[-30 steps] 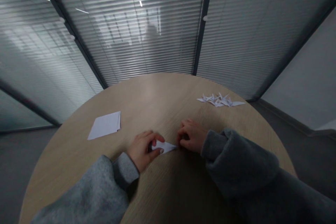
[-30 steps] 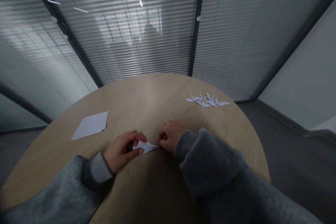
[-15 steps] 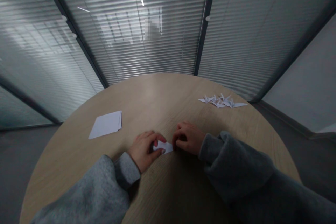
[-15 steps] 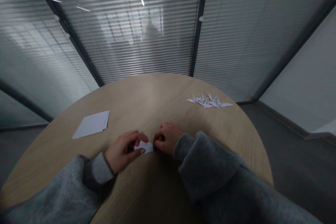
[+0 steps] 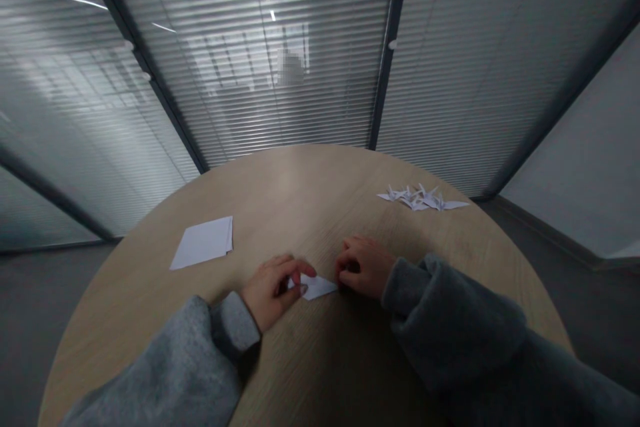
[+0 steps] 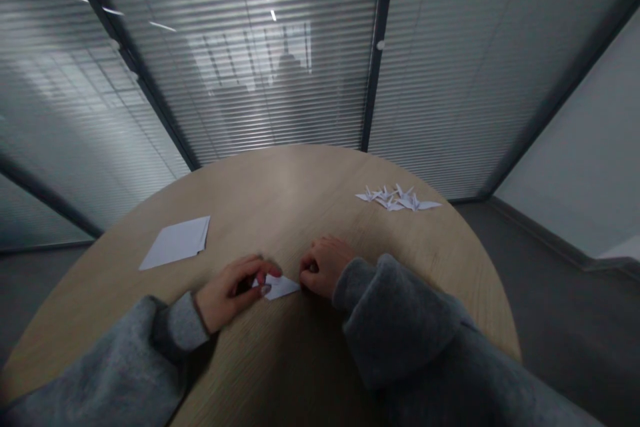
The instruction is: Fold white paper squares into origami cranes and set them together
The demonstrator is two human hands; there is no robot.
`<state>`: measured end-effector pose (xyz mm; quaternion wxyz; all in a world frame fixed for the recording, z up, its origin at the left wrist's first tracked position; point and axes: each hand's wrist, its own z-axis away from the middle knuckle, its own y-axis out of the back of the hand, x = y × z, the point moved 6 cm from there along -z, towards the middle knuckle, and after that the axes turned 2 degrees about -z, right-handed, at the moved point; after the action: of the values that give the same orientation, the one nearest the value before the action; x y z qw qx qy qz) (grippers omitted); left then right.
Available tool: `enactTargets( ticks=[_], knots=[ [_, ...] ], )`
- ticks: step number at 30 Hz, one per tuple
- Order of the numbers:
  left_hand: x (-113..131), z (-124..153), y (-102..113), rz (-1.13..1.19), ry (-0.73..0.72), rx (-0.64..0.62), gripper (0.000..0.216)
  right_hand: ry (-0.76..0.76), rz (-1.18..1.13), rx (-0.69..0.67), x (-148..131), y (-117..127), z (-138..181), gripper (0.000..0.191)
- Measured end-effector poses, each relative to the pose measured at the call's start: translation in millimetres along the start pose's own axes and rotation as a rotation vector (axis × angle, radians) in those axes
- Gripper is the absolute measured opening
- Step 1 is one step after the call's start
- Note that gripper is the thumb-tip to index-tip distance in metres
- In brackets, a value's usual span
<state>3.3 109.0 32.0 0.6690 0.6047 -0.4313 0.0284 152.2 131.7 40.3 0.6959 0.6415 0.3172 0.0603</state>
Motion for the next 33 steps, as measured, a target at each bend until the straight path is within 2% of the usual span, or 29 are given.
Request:
enactTargets(
  ticks=[4, 9, 13, 18, 22, 27, 33],
  knots=[
    [-7.4, 0.3, 3.8, 0.176, 0.036, 0.007, 0.022, 0.068, -0.072, 0.147, -6.6, 6.1, 0.5, 0.012],
    [-8.6, -0.9, 8.5, 0.250, 0.049, 0.054, 0.016, 0.311, -0.236, 0.276, -23.1, 9.1, 5.2, 0.022],
    [-9.0, -1.1, 12.1, 0.243, 0.056, 0.091, 0.015, 0.388, -0.260, 0.254, -32.1, 7.1, 10.3, 0.029],
    [-10.5, -0.4, 13.6, 0.227, 0.068, 0.086, 0.013, 0.442, -0.102, 0.199, -39.6, 1.9, 12.8, 0.040],
    [-12.7, -0.5, 13.0, 0.226, 0.081, 0.097, 0.013, 0.492, 0.017, 0.217, -38.5, -2.2, 9.9, 0.036],
    [-13.6, -0.6, 14.2, 0.205, 0.086, 0.113, 0.014, 0.505, 0.044, 0.247, -36.2, -0.4, 7.6, 0.026],
    [-3.2, 0.6, 22.9, 0.046, 0.025, 0.165, 0.021, 0.456, -0.073, 0.289, -32.1, 6.3, 5.2, 0.018]
  ],
)
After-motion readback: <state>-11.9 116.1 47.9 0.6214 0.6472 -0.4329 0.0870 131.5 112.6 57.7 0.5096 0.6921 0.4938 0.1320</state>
